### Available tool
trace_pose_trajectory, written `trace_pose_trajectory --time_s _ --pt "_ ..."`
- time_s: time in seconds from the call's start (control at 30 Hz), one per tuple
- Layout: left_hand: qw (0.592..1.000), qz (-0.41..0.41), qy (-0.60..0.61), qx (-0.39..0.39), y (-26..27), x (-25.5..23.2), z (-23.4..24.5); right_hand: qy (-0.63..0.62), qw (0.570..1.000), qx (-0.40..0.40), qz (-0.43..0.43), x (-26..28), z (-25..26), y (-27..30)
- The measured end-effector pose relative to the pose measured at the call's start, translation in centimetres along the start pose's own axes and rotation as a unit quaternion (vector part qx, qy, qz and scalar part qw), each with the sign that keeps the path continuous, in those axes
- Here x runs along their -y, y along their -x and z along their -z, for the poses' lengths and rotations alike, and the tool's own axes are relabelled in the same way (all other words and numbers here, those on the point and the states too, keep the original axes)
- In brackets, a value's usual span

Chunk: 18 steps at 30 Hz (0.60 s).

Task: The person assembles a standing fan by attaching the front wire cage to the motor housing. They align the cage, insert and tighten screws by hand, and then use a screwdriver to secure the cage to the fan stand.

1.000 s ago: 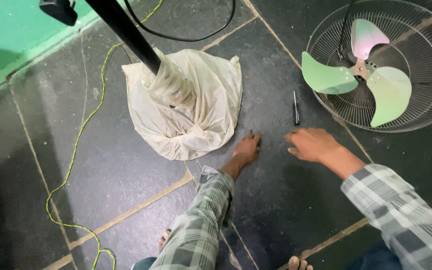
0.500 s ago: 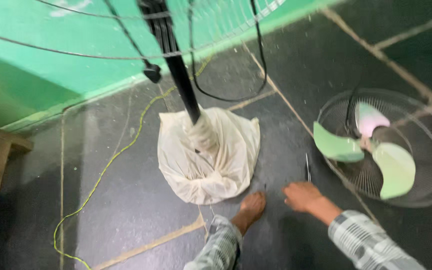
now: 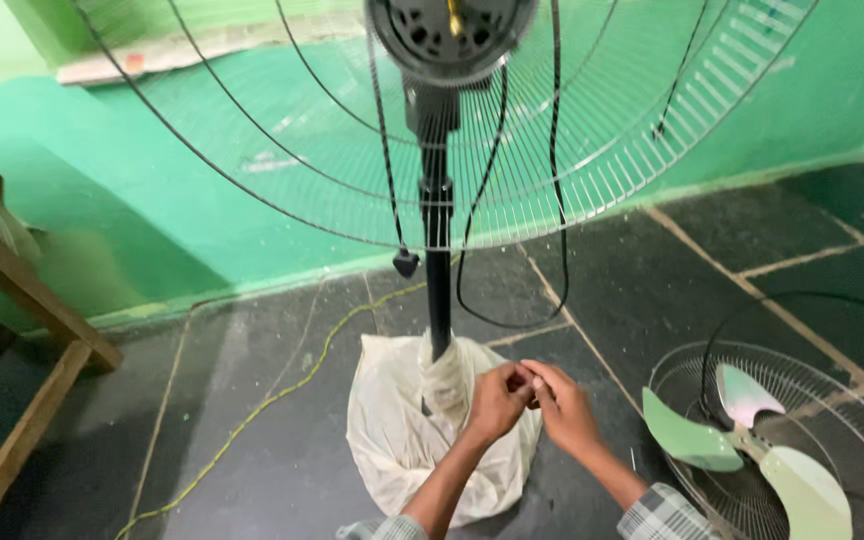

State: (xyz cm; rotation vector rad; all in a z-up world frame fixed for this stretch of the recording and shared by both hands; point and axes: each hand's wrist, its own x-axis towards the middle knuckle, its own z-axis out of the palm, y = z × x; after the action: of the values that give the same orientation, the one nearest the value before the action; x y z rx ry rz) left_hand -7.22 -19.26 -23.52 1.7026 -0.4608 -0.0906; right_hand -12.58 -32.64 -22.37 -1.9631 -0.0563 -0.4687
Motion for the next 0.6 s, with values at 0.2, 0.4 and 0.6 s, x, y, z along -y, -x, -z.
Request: trace_pose_trajectory --time_s 0.2,0.4,0.6 --pt "0.98 -0.089 0.177 0.022 -2.2 -8.9 5.0 -0.018 0.996 -0.04 0.078 9.8 2.2 -4.3" --pt "0.941 -0.166 0.294 0.039 -3.2 -19.4 9.5 -0.097 0.976 0.004 0.194 22.2 5.3 -6.6" --pt "0.93 -0.188 0.314 0.026 -1.5 -24.8 11.9 0.149 0.917 -0.008 0.37 30.7 8.3 -7.4"
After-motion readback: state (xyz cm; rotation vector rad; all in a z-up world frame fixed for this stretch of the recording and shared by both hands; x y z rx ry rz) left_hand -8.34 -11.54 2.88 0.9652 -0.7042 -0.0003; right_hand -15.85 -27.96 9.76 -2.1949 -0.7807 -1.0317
